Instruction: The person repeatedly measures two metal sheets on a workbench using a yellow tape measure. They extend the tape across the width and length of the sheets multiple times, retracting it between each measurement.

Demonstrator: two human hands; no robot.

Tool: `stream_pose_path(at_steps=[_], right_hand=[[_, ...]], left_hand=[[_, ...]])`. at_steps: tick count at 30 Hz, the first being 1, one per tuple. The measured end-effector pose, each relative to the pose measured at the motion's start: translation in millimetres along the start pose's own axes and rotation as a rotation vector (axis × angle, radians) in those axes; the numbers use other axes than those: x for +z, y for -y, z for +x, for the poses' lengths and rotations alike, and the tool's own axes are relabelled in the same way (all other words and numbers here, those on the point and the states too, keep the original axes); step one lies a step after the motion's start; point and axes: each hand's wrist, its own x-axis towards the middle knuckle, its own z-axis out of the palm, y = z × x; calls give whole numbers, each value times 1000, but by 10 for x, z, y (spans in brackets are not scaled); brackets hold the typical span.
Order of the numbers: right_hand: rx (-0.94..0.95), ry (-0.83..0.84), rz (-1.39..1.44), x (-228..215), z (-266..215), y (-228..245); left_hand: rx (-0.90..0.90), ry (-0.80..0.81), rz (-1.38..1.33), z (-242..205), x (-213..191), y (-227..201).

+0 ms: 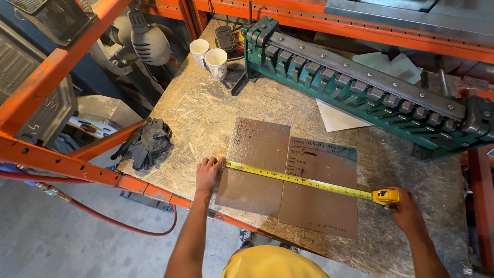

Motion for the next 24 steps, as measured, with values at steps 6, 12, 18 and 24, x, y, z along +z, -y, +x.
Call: stream_pose_path(at_steps=[6,12,18,24], right_hand=[[-89,-47,31,107,87,-68],[-69,106,108,267,-70,762],[-445,8,211,951,-234,1315],[-513,6,202,1043,-518,2076]], left_hand=[[45,-123,-190,47,-76,-67],[169,-215,-326,137,-242,-626],[340,-170,-361,114,-404,-1690],[269,-101,-556,-6,1,-2362]])
